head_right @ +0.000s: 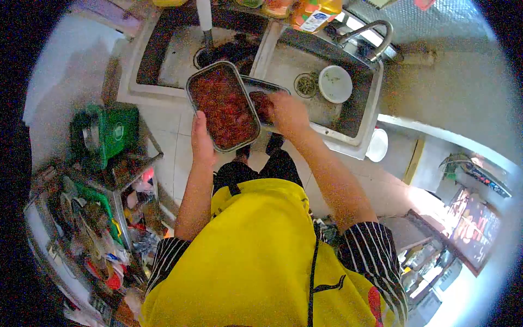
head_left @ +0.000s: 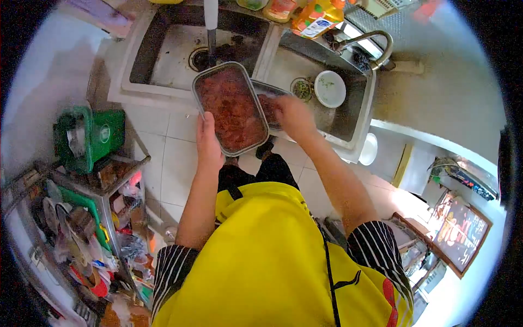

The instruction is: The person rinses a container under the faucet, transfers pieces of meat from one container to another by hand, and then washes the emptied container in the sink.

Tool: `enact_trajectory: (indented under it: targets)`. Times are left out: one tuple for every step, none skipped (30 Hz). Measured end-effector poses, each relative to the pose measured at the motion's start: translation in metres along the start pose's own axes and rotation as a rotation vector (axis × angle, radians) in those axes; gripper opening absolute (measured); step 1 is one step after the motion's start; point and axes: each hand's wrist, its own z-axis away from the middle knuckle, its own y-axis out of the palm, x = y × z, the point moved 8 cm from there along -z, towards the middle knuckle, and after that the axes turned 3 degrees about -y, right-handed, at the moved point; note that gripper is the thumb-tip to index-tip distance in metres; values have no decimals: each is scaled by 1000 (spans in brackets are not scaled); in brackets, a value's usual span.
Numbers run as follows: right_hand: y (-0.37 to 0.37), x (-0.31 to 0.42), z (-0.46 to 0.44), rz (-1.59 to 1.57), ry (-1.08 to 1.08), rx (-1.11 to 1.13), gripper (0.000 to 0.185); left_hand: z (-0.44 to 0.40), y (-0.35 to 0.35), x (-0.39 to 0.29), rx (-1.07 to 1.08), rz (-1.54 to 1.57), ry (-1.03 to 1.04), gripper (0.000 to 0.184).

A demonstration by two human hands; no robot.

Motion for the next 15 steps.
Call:
enact_trajectory:
  targets:
    - [-17,9,1,-85,12,-75,19,-2,-3,3,-1,-4,-16,70]
    - [-36,18,3,-169,25,-149,18,-5,-7,7,2,5,-3,70]
    - [-49,23,5,-254,38,-223,18,-10,-12,14,5,14,11,69]
    - [-53,35,4,-279,-29,-191,19,-9,-11,14,8,22,23,69]
    - [-56,48,2,-302,-94,-161,21,-8,-10,16,12,31,9,69]
    - [-55,59,1,-324,-159,-133,22,-3,-1,10,18,40,-5,70]
    - [-50,72,2,-275,-251,-106,26,0,5,7,22,49,-19,70]
    - [-42,86,2,-229,-344,-77,30,2,8,5,40,52,-10,70]
    - [-33,100,4,-182,-435,-50,34,2,11,4,59,52,-2,70]
    - [-24,106,5,-76,-408,-42,35,2,14,4,80,53,4,70]
    - [-16,113,9,29,-379,-34,36,0,13,6,69,49,41,63]
    - [-10,118,10,134,-348,-27,37,-3,13,9,60,45,78,57]
    - [-3,122,8,189,-340,17,38,-6,11,11,52,41,116,51]
    - [1,123,7,179,-328,36,37,-9,7,16,35,44,106,51]
    - [6,123,7,168,-316,56,35,-10,5,18,17,48,96,51]
